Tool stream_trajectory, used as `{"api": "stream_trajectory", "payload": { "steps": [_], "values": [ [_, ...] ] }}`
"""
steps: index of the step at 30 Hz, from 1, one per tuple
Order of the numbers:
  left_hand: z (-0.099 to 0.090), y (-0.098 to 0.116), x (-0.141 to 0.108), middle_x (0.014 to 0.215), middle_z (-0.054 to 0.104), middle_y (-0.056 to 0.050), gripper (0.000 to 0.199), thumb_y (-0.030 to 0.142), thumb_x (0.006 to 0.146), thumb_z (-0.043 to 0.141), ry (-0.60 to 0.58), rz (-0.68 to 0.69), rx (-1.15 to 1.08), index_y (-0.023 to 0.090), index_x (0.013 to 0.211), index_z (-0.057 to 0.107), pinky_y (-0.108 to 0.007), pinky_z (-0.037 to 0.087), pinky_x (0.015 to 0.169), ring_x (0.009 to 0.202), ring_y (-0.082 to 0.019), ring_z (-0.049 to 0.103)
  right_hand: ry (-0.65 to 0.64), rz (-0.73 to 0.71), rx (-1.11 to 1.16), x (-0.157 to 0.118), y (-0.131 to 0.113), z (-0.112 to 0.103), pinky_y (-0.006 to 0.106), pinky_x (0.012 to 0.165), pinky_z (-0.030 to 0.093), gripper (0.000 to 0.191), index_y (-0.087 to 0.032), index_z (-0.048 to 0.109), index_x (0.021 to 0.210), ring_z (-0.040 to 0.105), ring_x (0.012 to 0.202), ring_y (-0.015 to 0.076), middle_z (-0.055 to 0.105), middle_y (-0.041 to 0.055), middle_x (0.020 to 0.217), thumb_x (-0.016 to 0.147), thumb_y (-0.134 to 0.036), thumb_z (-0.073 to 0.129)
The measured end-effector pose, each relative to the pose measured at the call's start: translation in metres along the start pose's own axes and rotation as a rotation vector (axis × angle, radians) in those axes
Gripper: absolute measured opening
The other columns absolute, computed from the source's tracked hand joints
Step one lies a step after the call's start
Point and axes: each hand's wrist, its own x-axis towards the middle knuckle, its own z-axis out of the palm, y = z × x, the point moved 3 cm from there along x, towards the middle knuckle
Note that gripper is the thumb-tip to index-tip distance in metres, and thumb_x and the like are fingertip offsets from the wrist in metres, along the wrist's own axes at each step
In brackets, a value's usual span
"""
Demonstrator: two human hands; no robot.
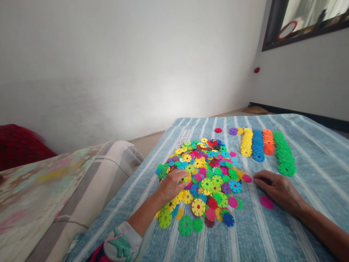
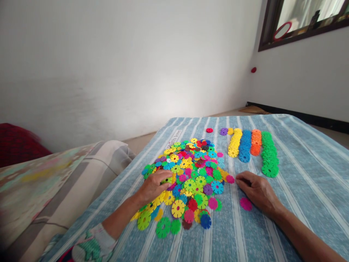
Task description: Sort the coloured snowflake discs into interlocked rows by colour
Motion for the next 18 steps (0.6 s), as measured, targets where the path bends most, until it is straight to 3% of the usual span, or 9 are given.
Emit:
{"api": "stream_trajectory", "payload": {
  "steps": [5, 18],
  "values": [
    [-0.005, -0.002, 0.0, 0.11, 0.07, -0.006, 0.035, 0.012, 0.069, 0.057, 0.065, -0.069, -0.12, 0.02, 0.101, 0.07, -0.036, 0.049, 0.095, 0.104, -0.021, 0.063, 0.002, 0.013, 0.013, 0.0, -0.001, 0.0, 0.033, 0.071, 0.05, 0.027, -0.023, 0.065, 0.084, 0.063, 0.078, 0.0217, 0.07, 0.0029, 0.083, 0.084, -0.045, 0.049],
    [-0.008, -0.012, -0.001, 0.106, 0.071, -0.004, 0.031, 0.011, 0.07, 0.052, 0.146, -0.129, -0.257, 0.02, 0.091, 0.072, -0.032, 0.051, 0.092, 0.099, -0.019, 0.065, 0.011, 0.009, -0.011, 0.0, 0.003, 0.001, 0.033, 0.072, 0.05, 0.028, -0.023, 0.065, 0.085, 0.064, 0.077, 0.0217, 0.07, 0.0025, 0.082, 0.085, -0.046, 0.049]
  ]
}}
